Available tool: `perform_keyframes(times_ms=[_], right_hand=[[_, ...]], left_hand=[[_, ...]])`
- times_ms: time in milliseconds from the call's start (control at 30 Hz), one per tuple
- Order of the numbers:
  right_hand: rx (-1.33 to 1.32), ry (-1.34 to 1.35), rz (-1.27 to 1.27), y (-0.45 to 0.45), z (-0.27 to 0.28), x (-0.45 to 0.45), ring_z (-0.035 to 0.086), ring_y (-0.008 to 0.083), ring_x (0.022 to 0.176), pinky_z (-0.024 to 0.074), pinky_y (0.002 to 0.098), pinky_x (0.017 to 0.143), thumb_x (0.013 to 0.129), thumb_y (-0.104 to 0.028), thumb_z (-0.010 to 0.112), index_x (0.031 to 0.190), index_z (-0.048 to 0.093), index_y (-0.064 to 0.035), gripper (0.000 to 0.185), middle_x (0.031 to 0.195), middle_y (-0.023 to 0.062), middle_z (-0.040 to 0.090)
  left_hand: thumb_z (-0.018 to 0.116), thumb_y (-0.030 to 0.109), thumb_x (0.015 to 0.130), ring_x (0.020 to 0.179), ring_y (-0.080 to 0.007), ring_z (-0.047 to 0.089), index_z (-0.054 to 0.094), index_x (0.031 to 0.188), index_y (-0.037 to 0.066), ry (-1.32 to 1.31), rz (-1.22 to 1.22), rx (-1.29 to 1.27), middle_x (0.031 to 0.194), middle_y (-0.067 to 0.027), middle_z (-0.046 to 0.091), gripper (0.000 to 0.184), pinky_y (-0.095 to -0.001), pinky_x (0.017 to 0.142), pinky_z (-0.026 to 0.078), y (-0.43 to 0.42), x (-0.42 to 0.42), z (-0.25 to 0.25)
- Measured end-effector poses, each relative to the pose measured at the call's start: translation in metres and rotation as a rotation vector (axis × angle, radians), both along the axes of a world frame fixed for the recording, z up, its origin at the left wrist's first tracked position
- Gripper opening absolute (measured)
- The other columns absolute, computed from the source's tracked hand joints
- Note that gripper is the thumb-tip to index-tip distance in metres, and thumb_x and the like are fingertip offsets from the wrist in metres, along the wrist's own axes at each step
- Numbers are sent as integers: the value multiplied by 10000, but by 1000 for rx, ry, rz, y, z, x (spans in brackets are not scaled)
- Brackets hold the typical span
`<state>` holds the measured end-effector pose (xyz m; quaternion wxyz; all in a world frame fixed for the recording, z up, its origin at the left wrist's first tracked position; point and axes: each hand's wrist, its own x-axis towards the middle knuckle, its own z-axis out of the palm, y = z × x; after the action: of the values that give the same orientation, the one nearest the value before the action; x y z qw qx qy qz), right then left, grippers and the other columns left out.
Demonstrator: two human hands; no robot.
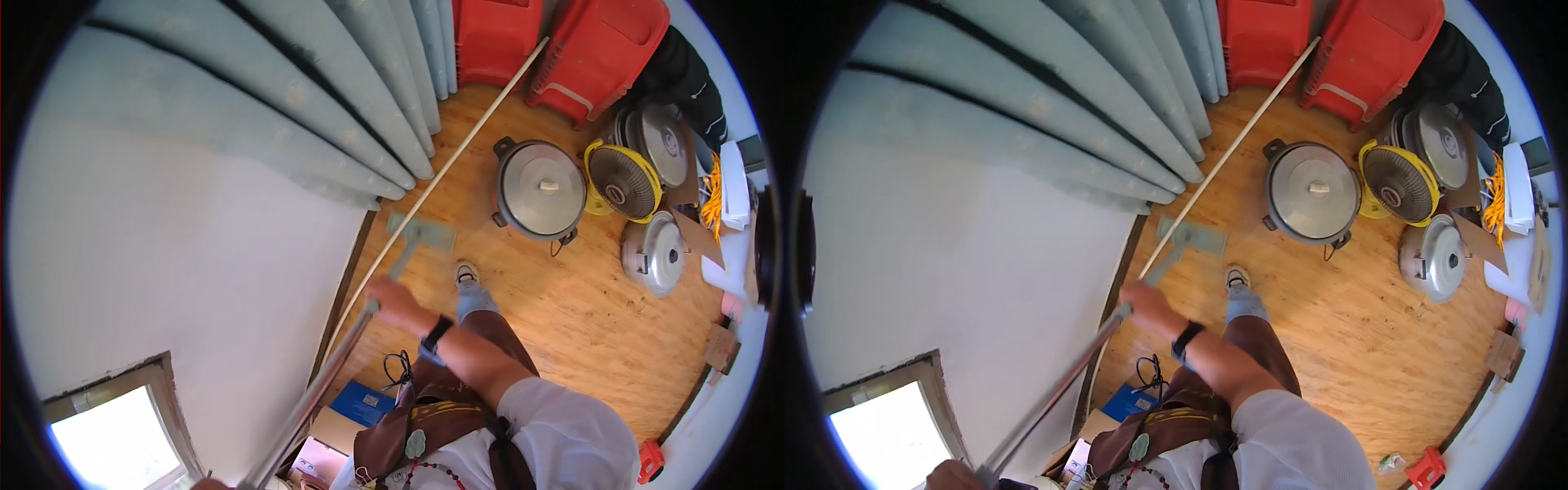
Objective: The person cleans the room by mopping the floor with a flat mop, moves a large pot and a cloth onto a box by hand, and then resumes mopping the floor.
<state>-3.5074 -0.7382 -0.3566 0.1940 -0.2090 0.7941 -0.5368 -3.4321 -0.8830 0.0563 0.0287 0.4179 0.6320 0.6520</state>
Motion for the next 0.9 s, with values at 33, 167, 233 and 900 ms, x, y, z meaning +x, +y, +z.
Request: perform_keyframes(times_ms=[33, 167, 233, 900], right_hand=[[-28, 105, -46, 17, -8, -36, 533, 331, 857, 447, 409, 694, 714, -147, 589, 820, 553, -98, 123, 836, 113, 552], [43, 272, -167, 87, -63, -184, 535, 361, 872, 447, 439, 724, 691, -163, 611, 765, 564, -49, 143, 862, 161, 577], [79, 338, -130, 126, -77, -233, 534, 357, 889, 445, 420, 748, 682, -143, 636, 779, 576, -51, 147, 865, 157, 579], [-234, 210, -452, 60, -57, -7, 493, 303, 780, 398, 379, 724, 659, -27, 646, 731, 533, -92, 150, 752, 75, 531]], left_hand=[[672, 109, 777, 439, -151, 542, 542, 612, 51, -12, 193, -43, 504, -51, 539, 218, -319, 480, 488, 3, 1, -16], [660, 111, 773, 529, -188, 547, 536, 682, 44, -26, 623, -74, 579, -77, 543, 168, -382, 603, 504, 62, -43, -107], [743, 134, 721, 720, -207, 635, 628, 662, 76, -108, 355, -162, 636, -36, 611, 141, -421, 917, 417, 57, -65, -142], [666, 73, 772, 374, -155, 466, 548, 630, 18, -28, -82, 1, 443, -54, 476, 193, -349, 549, 526, 43, -5, -67]])
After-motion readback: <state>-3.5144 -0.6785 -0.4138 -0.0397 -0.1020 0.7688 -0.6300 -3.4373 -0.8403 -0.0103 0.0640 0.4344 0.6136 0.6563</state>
